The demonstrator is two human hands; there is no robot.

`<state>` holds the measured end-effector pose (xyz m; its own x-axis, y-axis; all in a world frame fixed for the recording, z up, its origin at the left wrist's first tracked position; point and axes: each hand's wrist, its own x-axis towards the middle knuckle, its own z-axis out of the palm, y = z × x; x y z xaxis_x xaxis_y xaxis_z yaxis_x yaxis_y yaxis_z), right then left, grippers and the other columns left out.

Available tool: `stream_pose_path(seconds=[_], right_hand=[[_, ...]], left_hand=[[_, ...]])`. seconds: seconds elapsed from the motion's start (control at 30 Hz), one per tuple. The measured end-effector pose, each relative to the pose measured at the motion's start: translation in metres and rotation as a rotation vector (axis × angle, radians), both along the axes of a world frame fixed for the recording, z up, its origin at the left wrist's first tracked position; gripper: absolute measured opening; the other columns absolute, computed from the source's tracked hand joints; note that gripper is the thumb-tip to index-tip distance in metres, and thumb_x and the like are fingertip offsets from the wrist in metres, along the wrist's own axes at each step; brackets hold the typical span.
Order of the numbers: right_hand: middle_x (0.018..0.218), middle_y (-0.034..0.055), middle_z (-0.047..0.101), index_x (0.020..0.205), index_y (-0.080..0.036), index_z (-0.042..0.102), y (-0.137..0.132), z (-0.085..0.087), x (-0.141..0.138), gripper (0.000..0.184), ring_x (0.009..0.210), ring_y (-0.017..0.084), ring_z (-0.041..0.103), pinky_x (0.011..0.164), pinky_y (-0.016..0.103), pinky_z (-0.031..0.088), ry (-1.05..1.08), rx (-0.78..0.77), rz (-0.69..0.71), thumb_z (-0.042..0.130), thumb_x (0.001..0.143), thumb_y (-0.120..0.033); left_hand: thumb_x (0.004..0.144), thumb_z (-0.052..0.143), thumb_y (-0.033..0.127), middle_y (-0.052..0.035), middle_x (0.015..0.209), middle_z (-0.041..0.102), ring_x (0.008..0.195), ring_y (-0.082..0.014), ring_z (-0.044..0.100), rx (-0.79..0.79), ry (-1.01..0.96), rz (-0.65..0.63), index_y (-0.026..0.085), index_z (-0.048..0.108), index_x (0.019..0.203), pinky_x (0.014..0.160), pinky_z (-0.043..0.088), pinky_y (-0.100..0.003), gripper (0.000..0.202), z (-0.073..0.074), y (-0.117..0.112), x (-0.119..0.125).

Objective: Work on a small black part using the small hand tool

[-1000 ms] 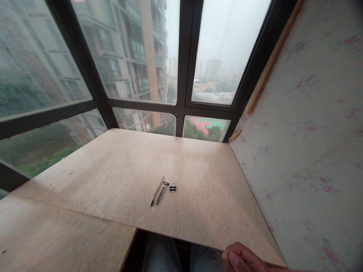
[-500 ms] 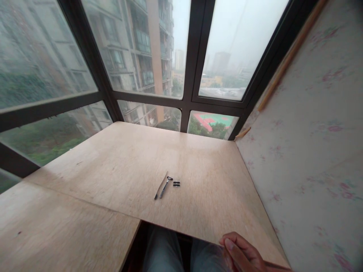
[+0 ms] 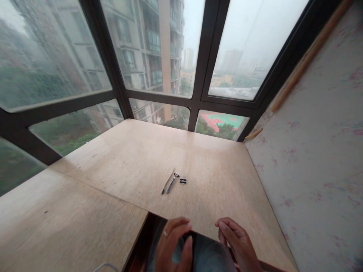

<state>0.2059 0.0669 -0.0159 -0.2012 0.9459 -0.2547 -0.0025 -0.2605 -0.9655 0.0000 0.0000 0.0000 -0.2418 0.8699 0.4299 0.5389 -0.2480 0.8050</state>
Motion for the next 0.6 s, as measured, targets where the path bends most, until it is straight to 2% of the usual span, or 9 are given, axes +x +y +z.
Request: stream_pose_path(seconds=[0.03, 0.1, 0.17, 0.23, 0.3, 0.4, 0.5, 0.6], right_hand=[[0.059, 0.0015, 0.047, 0.084, -0.011, 0.062, 0.009, -0.012, -0.004, 0.049, 0.056, 0.011, 0.044, 0.056, 0.024, 0.035, -0.042, 0.044, 0.015, 0.058, 0.083, -0.06], [0.06, 0.0016, 0.046, 0.083, -0.01, 0.062, 0.03, -0.035, -0.014, 0.051, 0.056, 0.012, 0.044, 0.055, 0.026, 0.036, -0.128, 0.097, 0.062, 0.055, 0.083, -0.061], [0.065, 0.0035, 0.049, 0.083, -0.01, 0.06, 0.052, -0.056, -0.025, 0.045, 0.06, 0.014, 0.048, 0.057, 0.026, 0.038, -0.248, 0.145, 0.172, 0.049, 0.085, -0.053], [0.069, 0.0041, 0.052, 0.092, -0.008, 0.06, 0.072, -0.072, -0.037, 0.04, 0.06, 0.014, 0.049, 0.056, 0.027, 0.039, -0.284, 0.162, 0.224, 0.049, 0.085, -0.046], [0.073, 0.005, 0.055, 0.096, -0.009, 0.06, 0.09, -0.085, -0.049, 0.035, 0.063, 0.015, 0.052, 0.057, 0.027, 0.042, -0.317, 0.2, 0.263, 0.049, 0.083, -0.04], [0.083, 0.0055, 0.058, 0.101, -0.011, 0.059, 0.117, -0.098, -0.067, 0.029, 0.068, 0.014, 0.053, 0.067, 0.029, 0.047, -0.414, 0.305, 0.279, 0.052, 0.078, -0.027], [0.11, 0.013, 0.055, 0.116, -0.009, 0.055, 0.141, -0.107, -0.086, 0.043, 0.077, 0.014, 0.055, 0.082, 0.032, 0.049, -0.518, 0.401, 0.283, 0.052, 0.073, -0.012], [0.128, 0.0182, 0.048, 0.128, -0.008, 0.05, 0.16, -0.112, -0.102, 0.056, 0.087, 0.017, 0.058, 0.095, 0.037, 0.046, -0.606, 0.476, 0.33, 0.053, 0.072, -0.006]], left_hand=[[0.089, 0.054, 0.026, -0.0053, 0.114, 0.063, 0.105, -0.0189, 0.061, 0.002, 0.013, -0.028, 0.031, 0.064, 0.111, 0.086, 0.055, -0.036, 0.024, -0.007, 0.011, -0.004], [0.09, 0.051, 0.024, -0.0071, 0.107, 0.065, 0.099, -0.0176, 0.063, -0.033, -0.026, 0.066, 0.022, 0.065, 0.104, 0.075, 0.055, -0.03, 0.019, -0.029, 0.035, -0.014], [0.088, 0.05, 0.024, -0.008, 0.105, 0.065, 0.095, -0.0182, 0.062, -0.077, -0.018, 0.151, 0.018, 0.063, 0.105, 0.071, 0.054, -0.03, 0.022, -0.055, 0.057, -0.025], [0.087, 0.049, 0.022, -0.009, 0.108, 0.063, 0.101, -0.0203, 0.059, -0.113, 0.061, 0.226, 0.016, 0.061, 0.108, 0.079, 0.052, -0.034, 0.025, -0.08, 0.076, -0.036], [0.085, 0.048, 0.018, -0.01, 0.11, 0.062, 0.104, -0.0211, 0.056, -0.131, 0.204, 0.286, 0.013, 0.059, 0.109, 0.09, 0.048, -0.037, 0.027, -0.097, 0.094, -0.044], [0.081, 0.049, 0.012, -0.0114, 0.112, 0.061, 0.107, -0.0232, 0.051, -0.168, 0.279, 0.307, 0.009, 0.059, 0.109, 0.099, 0.04, -0.039, 0.03, -0.11, 0.117, -0.053], [0.078, 0.052, 0.009, -0.0124, 0.114, 0.06, 0.107, -0.0258, 0.049, -0.238, 0.362, 0.299, 0.007, 0.06, 0.11, 0.097, 0.039, -0.04, 0.033, -0.114, 0.133, -0.058], [0.079, 0.053, 0.008, -0.0122, 0.113, 0.06, 0.107, -0.0278, 0.048, -0.306, 0.442, 0.267, 0.008, 0.062, 0.109, 0.093, 0.039, -0.041, 0.032, -0.117, 0.142, -0.06]])
